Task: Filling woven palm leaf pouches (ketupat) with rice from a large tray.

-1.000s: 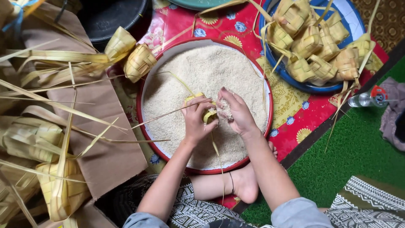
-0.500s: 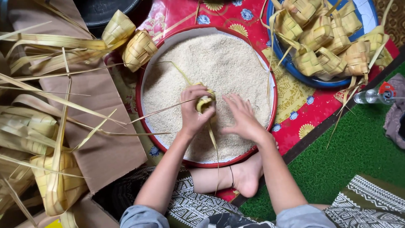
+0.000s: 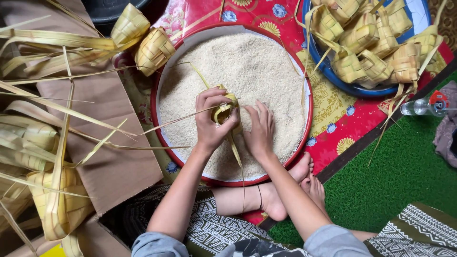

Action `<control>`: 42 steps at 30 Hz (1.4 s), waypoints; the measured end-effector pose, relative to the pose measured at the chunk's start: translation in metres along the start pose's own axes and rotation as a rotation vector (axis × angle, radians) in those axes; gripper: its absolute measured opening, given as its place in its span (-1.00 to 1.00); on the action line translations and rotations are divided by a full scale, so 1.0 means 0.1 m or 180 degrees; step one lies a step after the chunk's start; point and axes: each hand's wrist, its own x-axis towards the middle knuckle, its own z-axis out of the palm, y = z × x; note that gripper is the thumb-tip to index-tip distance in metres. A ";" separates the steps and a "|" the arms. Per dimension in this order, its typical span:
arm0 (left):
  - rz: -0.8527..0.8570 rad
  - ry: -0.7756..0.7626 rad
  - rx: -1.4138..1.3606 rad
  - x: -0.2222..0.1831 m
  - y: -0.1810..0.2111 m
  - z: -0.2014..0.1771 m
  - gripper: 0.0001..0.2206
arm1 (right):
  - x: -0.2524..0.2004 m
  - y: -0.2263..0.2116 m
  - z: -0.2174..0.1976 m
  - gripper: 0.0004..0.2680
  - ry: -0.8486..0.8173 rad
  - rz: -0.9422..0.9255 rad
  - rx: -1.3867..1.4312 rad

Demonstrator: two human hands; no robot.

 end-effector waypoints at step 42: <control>-0.0009 -0.0908 0.1140 -0.21 -0.16 0.25 -0.61 | 0.78 -0.26 -0.75 -0.80 -0.0722 0.1041 0.3843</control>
